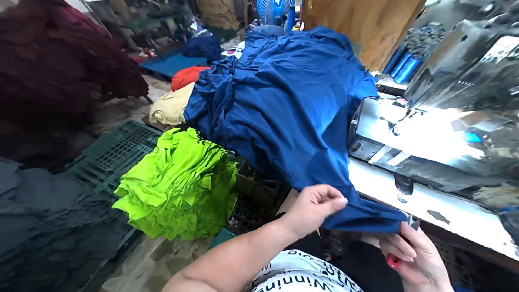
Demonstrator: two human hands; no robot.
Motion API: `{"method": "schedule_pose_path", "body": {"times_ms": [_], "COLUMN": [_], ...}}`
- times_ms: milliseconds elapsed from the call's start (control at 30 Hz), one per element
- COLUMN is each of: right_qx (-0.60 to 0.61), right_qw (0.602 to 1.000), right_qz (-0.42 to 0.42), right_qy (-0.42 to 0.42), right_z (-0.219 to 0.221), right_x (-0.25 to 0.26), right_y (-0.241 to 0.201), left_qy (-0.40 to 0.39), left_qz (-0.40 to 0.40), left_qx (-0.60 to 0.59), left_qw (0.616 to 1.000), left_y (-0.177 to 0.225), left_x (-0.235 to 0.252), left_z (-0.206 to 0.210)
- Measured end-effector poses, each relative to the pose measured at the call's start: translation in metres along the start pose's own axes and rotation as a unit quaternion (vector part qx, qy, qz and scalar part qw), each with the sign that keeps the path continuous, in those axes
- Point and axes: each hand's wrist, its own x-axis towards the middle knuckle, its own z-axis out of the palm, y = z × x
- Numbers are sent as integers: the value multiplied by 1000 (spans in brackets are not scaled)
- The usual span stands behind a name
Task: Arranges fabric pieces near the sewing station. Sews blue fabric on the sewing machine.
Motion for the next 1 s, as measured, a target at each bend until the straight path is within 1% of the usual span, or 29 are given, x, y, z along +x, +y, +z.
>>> {"method": "schedule_pose_path", "body": {"times_ms": [33,67,100,133,200,267,300,400,467,533,567,600,633,667,700,733,767,800,833,867,900,933,967,1000], "right_qx": [34,30,-1,-32,-61,-107,-121,-157,-228,-307,-349,-401,-462,-528,-588,-642,-682,-705,-713,-708,-693,-676,-661,-654], "right_qw": [998,997,998,999,998,994,992,982,964,938,920,894,856,807,752,695,646,614,597,588,584,580,575,571], "right_qz": [30,43,43,35,2,-28,-42,-96,-130,-158,-176,-199,-229,-263,-294,-321,-339,-353,-367,-391,-422,-454,-480,-495], "right_qy": [-54,-62,-36,-19,-31,5,10,-52,-40,-6,12,26,37,43,46,47,42,30,15,1,-11,-24,-32,-26], "right_z": [4,16,32,42,47,59,63,55,58,63,65,68,70,72,72,73,75,79,85,92,100,107,112,113], "right_x": [-1,-3,-6,-9,-12,-16,-18,-21,-22,-24,-25,-26,-25,-23,-18,-11,-3,8,19,29,38,45,52,58], "right_y": [-6,-12,-19,-23,-27,-36,-39,-35,-33,-33,-32,-32,-30,-27,-24,-22,-22,-23,-27,-32,-37,-42,-47,-49], "left_qy": [44,76,91,90,62,26,7,-48,-44,-14,8,30,50,72,93,110,124,139,159,179,184,173,157,137], "left_qz": [-33,-52,-52,-41,1,36,50,82,94,128,162,205,247,280,300,300,277,241,205,190,218,290,386,474], "left_qx": [-56,-102,-130,-143,-142,-125,-120,-61,27,126,186,248,294,317,317,292,237,150,61,12,6,41,112,215], "left_qw": [997,991,986,985,988,991,992,994,994,984,969,946,922,903,895,901,923,949,964,965,958,940,902,843], "left_y": [8,16,20,21,21,21,21,22,26,27,26,22,17,11,3,-5,-11,-11,-3,11,29,47,63,78], "left_x": [0,0,-1,-5,-13,-18,-20,-20,-22,-25,-26,-27,-28,-28,-26,-24,-20,-12,0,15,32,50,72,95], "left_z": [-1,-1,-2,-3,-6,-10,-12,-17,-17,-15,-15,-16,-17,-18,-18,-17,-14,-9,0,9,14,16,15,14]}}
